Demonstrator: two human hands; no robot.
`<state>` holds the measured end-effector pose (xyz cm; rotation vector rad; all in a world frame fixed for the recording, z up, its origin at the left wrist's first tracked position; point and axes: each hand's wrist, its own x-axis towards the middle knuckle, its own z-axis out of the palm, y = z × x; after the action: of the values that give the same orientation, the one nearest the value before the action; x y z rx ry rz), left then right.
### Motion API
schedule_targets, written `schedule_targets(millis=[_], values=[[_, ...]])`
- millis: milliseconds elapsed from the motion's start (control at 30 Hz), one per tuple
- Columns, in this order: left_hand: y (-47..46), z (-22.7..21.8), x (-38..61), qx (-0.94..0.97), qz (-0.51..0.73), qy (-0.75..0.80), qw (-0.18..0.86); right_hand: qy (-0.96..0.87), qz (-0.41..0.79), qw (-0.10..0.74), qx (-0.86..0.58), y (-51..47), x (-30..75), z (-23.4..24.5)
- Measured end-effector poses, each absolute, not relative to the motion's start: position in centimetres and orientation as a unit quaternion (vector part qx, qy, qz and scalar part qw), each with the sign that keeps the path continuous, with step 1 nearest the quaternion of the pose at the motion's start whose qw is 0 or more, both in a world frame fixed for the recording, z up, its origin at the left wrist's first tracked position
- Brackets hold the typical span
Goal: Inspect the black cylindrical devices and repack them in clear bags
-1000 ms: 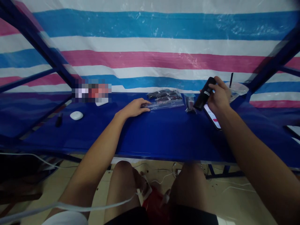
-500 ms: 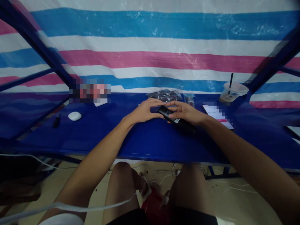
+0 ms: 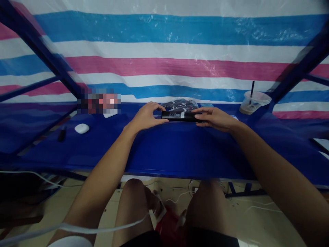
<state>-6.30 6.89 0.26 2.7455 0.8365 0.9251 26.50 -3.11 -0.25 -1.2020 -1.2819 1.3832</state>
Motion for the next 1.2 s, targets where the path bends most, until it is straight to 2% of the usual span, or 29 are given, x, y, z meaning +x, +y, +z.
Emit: schedule_targets(millis=[133, 400, 633, 933, 1200], values=[[6.2, -0.4, -5.3, 0.919, 0.291, 0.261, 0.059, -0.501, 0.518, 0.481, -0.499, -2.7, 25.8, -1.0], [4.0, -1.1, -2.6, 0.933, 0.29, 0.207, 0.05, -0.492, 0.507, 0.498, -0.503, -2.9, 24.1, -1.3], [3.7, -0.7, -2.9, 0.953, 0.224, 0.202, 0.018, -0.518, 0.483, 0.452, -0.542, -3.0, 24.6, -1.1], [2.8, -0.3, -2.7, 0.961, 0.16, 0.222, -0.042, -0.532, 0.487, 0.444, -0.531, -3.5, 24.5, -0.4], [2.3, 0.0, -2.4, 0.955, 0.155, 0.241, -0.074, -0.538, 0.499, 0.46, -0.501, -3.6, 24.4, -0.6]])
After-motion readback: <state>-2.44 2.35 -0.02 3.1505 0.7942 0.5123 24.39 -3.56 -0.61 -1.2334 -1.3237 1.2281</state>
